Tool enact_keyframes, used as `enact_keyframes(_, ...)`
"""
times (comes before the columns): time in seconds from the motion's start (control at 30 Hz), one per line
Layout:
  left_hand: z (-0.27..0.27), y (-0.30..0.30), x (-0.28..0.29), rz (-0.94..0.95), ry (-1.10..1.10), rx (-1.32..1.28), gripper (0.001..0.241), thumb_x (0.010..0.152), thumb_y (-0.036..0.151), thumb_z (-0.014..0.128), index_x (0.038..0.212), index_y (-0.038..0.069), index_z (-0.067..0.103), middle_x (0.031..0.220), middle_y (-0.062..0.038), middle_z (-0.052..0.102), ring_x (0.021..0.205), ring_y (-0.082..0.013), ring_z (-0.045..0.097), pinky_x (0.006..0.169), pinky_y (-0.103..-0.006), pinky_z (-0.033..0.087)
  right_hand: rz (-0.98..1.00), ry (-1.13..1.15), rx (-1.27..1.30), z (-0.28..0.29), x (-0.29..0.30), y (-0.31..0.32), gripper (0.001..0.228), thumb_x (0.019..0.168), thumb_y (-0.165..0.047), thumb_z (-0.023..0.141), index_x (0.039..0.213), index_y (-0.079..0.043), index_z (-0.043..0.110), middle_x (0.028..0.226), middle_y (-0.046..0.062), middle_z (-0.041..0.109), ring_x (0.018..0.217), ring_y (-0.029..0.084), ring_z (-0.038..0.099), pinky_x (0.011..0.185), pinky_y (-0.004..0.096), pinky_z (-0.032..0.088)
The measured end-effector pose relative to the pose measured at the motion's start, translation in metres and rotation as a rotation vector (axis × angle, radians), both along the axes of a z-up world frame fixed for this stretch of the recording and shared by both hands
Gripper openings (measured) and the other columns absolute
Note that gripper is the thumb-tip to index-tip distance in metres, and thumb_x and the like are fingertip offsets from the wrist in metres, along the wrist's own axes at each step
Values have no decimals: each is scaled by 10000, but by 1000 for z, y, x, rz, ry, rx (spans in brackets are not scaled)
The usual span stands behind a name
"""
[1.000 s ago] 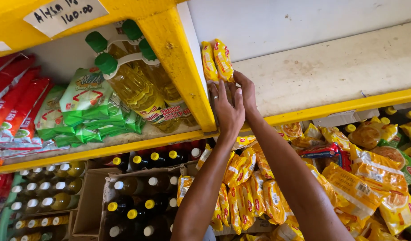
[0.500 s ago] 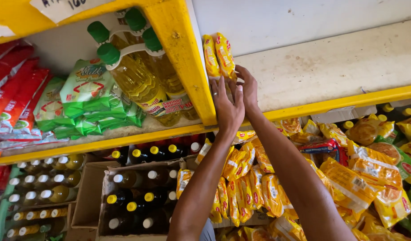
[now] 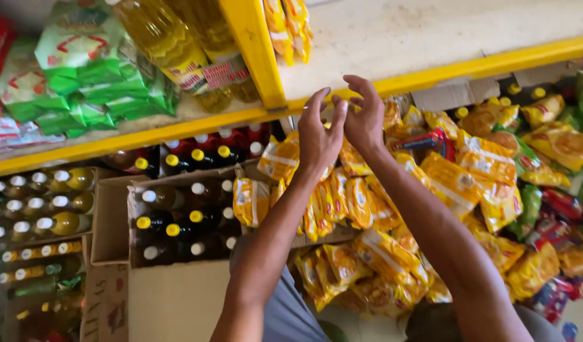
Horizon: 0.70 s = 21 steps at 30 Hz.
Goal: The person is stocking instant noodle packets onto a grocery shelf.
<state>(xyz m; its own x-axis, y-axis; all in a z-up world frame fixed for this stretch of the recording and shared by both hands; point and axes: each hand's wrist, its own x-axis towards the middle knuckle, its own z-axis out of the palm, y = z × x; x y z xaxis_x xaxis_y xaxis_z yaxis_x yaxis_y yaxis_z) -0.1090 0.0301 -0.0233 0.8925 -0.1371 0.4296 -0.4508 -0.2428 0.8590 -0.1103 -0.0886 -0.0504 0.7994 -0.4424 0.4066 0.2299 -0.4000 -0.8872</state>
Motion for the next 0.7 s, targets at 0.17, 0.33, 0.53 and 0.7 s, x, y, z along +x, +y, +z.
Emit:
enact_keyframes(0.17,-36,10,-46,-64,130,22,431,948,264,731,1261,-15,633,1179,-198,724,1004,-298,724,874,-395,578,-13,115,87,-44,-74,-13,431,913,-99,802,1309,-42,642,1225,100,707,1132,224,684,901,328,605)
enact_keyframes(0.33,-97,10,-95,-134,326,97,372,888,206,774,1174,-9,672,994,-165,766,884,-261,764,809,-362,604,-36,301,134,-113,-147,-12,474,862,-153,827,1289,-45,650,1195,99,712,1078,215,692,851,331,590)
enact_keyframes(0.53,-149,7,-171,-227,444,222,325,858,182,799,1099,-10,694,996,-173,759,867,-263,768,777,-364,598,-75,513,-173,-170,-256,-8,530,822,-272,856,1267,-48,678,1242,161,712,1135,331,683,975,420,547)
enact_keyframes(0.7,-227,4,-220,-242,552,360,283,836,210,828,997,6,715,878,-145,778,796,-258,754,753,-368,586,-126,819,-338,-152,-314,0,625,753,-304,862,1301,-95,648,1242,198,669,1148,408,618,969,492,501)
